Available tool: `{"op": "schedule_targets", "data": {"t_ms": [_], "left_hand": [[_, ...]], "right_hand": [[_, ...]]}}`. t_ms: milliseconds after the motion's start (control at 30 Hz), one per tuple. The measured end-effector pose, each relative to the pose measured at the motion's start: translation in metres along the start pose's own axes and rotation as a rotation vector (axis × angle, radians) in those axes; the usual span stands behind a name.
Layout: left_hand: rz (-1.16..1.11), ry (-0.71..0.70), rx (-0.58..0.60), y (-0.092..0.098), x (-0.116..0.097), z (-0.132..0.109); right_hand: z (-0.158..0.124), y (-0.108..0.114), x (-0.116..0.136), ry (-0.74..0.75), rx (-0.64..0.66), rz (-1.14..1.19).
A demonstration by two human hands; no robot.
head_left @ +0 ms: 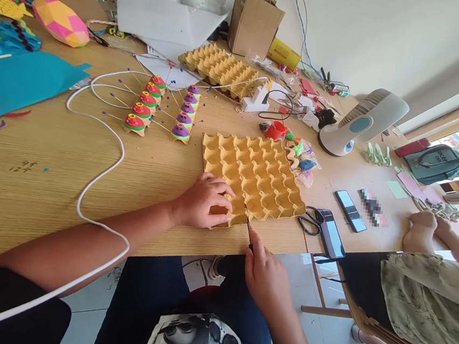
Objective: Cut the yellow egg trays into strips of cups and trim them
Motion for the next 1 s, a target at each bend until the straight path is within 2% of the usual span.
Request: {"op": "schedule_targets", "data": {"t_ms": [433, 633, 1000], "left_hand": [[0.01, 0.002, -0.011, 0.0, 0.001, 0.0], [0.018, 0.01, -0.003, 0.001, 0.0, 0.0], [0.019, 0.019, 0.019, 0.001, -0.002, -0.001]], "right_hand": [[0.0, -0.009, -0.005, 0.019, -0.033, 0.002], [0.003, 0.004, 0.003, -0.027, 0.068, -0.018], [0.013, 0.027, 0.013, 0.026, 0.172, -0.139]]}}
Point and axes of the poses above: each hand's wrist, its own z-axis towards the middle knuckle, its own y-axis out of the back of the hand, x = y × z, the point moved 4 cm from there along z, towards the middle knuckle, and after that the axes turned 4 degrees about -x, right-handed, at the moved point
